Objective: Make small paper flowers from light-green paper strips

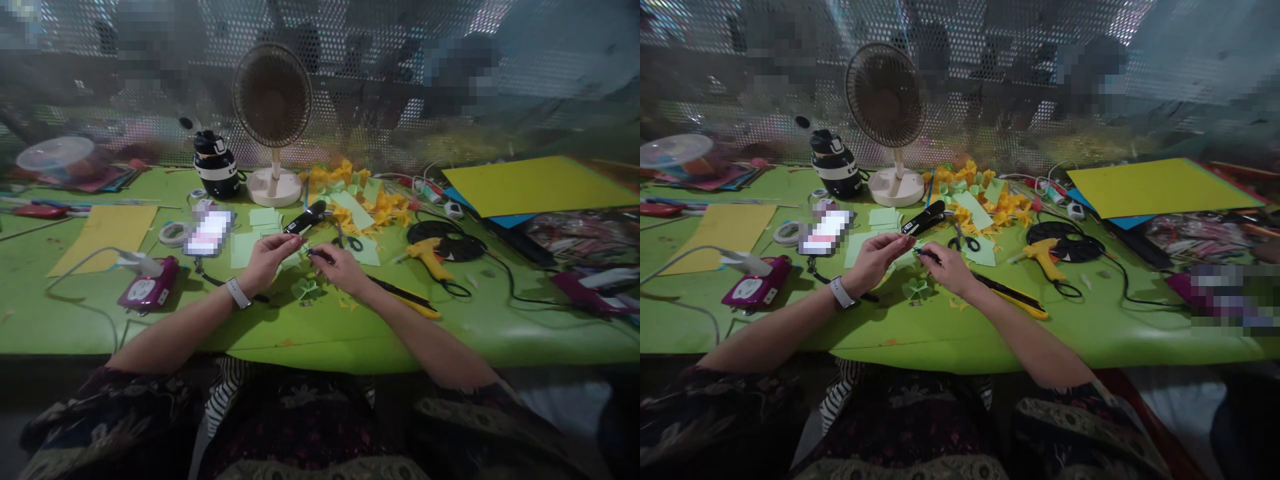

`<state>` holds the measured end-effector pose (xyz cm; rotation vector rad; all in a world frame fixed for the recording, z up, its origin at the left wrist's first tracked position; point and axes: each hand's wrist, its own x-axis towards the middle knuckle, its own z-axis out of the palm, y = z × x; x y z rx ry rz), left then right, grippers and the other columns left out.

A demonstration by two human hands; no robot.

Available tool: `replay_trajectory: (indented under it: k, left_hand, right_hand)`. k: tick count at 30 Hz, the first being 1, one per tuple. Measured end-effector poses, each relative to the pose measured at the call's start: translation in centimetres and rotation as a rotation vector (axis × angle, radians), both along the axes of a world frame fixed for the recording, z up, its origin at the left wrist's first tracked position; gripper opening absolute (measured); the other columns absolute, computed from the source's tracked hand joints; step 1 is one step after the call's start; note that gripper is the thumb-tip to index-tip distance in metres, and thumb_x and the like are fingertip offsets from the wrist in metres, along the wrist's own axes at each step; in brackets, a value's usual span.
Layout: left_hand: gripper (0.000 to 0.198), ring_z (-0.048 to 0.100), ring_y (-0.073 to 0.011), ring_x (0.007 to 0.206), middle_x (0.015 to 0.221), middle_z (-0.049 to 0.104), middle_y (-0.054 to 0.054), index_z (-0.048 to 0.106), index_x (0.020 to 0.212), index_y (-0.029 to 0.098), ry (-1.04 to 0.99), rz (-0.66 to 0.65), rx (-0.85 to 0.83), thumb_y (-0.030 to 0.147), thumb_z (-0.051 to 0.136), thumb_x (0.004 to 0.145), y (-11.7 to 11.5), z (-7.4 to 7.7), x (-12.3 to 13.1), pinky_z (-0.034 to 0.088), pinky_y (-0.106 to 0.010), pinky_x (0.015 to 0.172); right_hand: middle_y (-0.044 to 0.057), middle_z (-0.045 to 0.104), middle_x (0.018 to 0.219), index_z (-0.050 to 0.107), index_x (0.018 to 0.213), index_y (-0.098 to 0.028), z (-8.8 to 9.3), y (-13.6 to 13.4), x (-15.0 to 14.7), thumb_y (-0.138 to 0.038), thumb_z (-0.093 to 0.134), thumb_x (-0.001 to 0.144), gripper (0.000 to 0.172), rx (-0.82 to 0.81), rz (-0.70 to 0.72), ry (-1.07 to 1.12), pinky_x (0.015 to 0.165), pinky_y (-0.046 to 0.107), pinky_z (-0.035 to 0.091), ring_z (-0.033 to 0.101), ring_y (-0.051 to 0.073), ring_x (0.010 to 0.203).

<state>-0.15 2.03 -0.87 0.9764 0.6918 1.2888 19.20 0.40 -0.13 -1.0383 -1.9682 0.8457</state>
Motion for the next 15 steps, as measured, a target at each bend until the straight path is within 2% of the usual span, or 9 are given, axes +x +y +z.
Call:
replay_trajectory:
  k: [5,8,11,15]
  left_hand:
    - [0.023,0.072,-0.0125,0.080,0.081,0.079,-0.002,0.077,0.073,0.018,0.028,0.064,0.023,0.033,0.092,0.064,0.16,-0.13,-0.02,0.055,-0.028,0.087]
    - [0.025,0.071,-0.0123,0.077,0.079,0.078,-0.003,0.077,0.073,0.017,0.055,0.094,0.032,0.035,0.092,0.063,0.14,-0.05,0.04,0.055,-0.028,0.084]
    - [0.026,0.072,-0.0136,0.083,0.085,0.079,-0.005,0.078,0.078,0.018,0.051,0.087,0.049,0.036,0.091,0.065,0.05,0.04,0.07,0.055,-0.029,0.087]
    - [0.024,0.073,-0.0142,0.084,0.088,0.080,-0.005,0.079,0.081,0.019,0.045,0.066,0.062,0.036,0.089,0.068,0.08,-0.02,0.00,0.055,-0.031,0.090]
  right_hand:
    - [0.009,0.072,0.096,0.063,0.101,-0.018,0.15,-0.26,-0.14,-0.038,0.063,0.092,0.022,0.051,-0.070,-0.046,0.075,0.037,0.057,0.068,0.022,0.084]
    - [0.008,0.071,0.092,0.063,0.099,-0.018,0.07,-0.31,-0.15,-0.037,0.057,0.096,0.020,0.013,-0.051,-0.036,0.072,0.036,0.058,0.068,0.021,0.079]
    - [0.007,0.070,0.091,0.062,0.101,-0.019,0.02,-0.27,-0.08,-0.040,0.055,0.097,0.023,-0.026,-0.051,-0.020,0.068,0.034,0.058,0.068,0.018,0.072]
    - [0.006,0.068,0.092,0.062,0.101,-0.019,0.01,-0.16,0.01,-0.042,0.055,0.097,0.024,-0.038,-0.037,0.000,0.065,0.033,0.058,0.069,0.018,0.073]
